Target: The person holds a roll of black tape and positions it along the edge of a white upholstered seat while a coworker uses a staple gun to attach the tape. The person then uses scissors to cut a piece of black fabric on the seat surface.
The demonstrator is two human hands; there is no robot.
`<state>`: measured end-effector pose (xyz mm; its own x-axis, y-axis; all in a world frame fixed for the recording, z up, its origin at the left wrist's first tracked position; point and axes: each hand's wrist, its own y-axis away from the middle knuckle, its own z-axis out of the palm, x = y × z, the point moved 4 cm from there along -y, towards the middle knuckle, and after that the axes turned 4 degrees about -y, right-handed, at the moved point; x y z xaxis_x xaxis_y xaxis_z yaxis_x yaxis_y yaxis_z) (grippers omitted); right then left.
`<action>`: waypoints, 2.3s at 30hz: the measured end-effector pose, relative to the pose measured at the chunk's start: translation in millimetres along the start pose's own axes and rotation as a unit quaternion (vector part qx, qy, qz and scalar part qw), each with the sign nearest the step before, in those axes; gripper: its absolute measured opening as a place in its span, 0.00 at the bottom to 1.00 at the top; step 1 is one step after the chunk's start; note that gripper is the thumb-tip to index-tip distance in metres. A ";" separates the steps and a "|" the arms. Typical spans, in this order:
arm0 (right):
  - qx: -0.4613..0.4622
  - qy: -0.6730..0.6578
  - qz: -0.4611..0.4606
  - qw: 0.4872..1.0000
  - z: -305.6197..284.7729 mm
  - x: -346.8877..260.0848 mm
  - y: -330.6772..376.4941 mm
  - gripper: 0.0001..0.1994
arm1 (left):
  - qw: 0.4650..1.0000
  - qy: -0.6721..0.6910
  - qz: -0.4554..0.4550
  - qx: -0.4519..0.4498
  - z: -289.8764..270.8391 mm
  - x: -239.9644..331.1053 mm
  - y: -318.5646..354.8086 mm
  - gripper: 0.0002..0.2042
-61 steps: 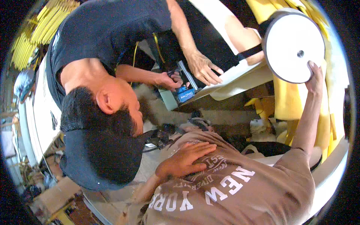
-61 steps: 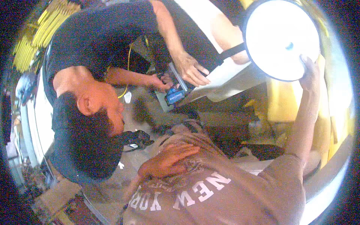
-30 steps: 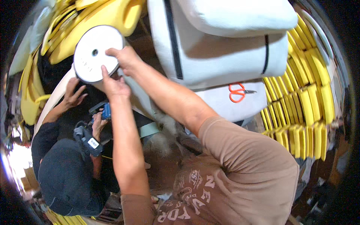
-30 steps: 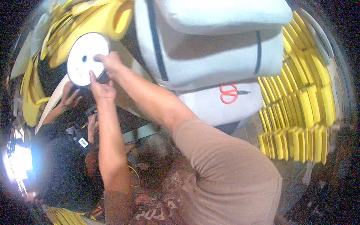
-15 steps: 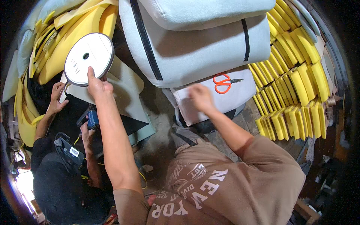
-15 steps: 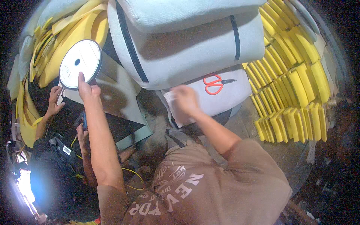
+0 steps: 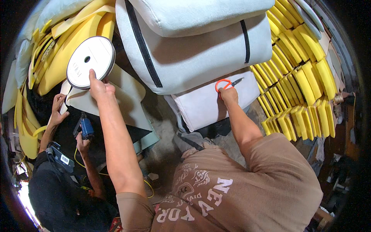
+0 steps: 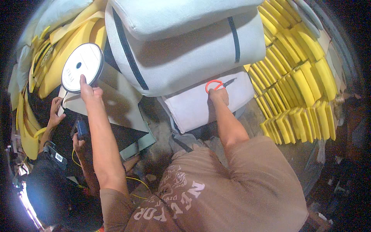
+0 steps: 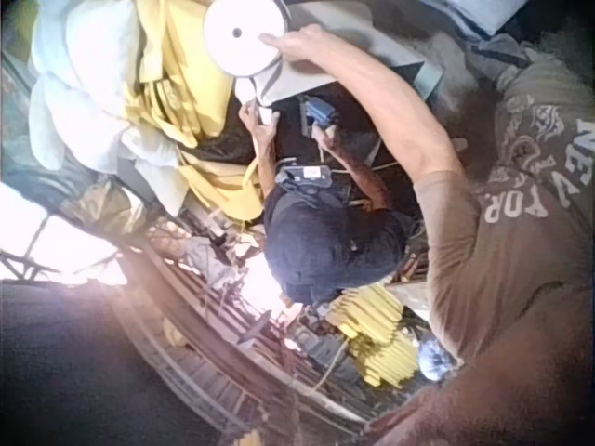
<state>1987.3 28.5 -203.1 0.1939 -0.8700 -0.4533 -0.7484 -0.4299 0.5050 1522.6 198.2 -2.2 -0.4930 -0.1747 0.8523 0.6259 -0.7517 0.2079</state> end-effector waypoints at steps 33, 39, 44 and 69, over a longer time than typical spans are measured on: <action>-0.415 -0.621 0.071 0.661 2.0 76.6 -2.9 0.16 | 0.994 0.058 0.086 0.034 13.5 24.5 30.2 0.23; -0.472 -0.385 0.019 0.793 -9.6 95.5 13.5 0.04 | 0.989 0.092 0.116 0.006 16.3 44.6 27.5 0.22; -0.524 -0.116 -0.041 0.843 -21.6 132.1 37.8 0.06 | 0.982 0.102 0.158 -0.001 14.0 68.7 28.3 0.21; -0.385 0.236 -0.498 0.740 42.7 75.9 92.9 0.08 | 0.980 0.178 0.087 0.030 -6.4 68.0 71.9 0.17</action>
<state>1905.4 -67.2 -222.0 0.7421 0.0614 -0.6675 0.4635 -0.7664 0.4448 1530.3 128.3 67.6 -0.5492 -0.5150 0.6582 0.7478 -0.6544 0.1119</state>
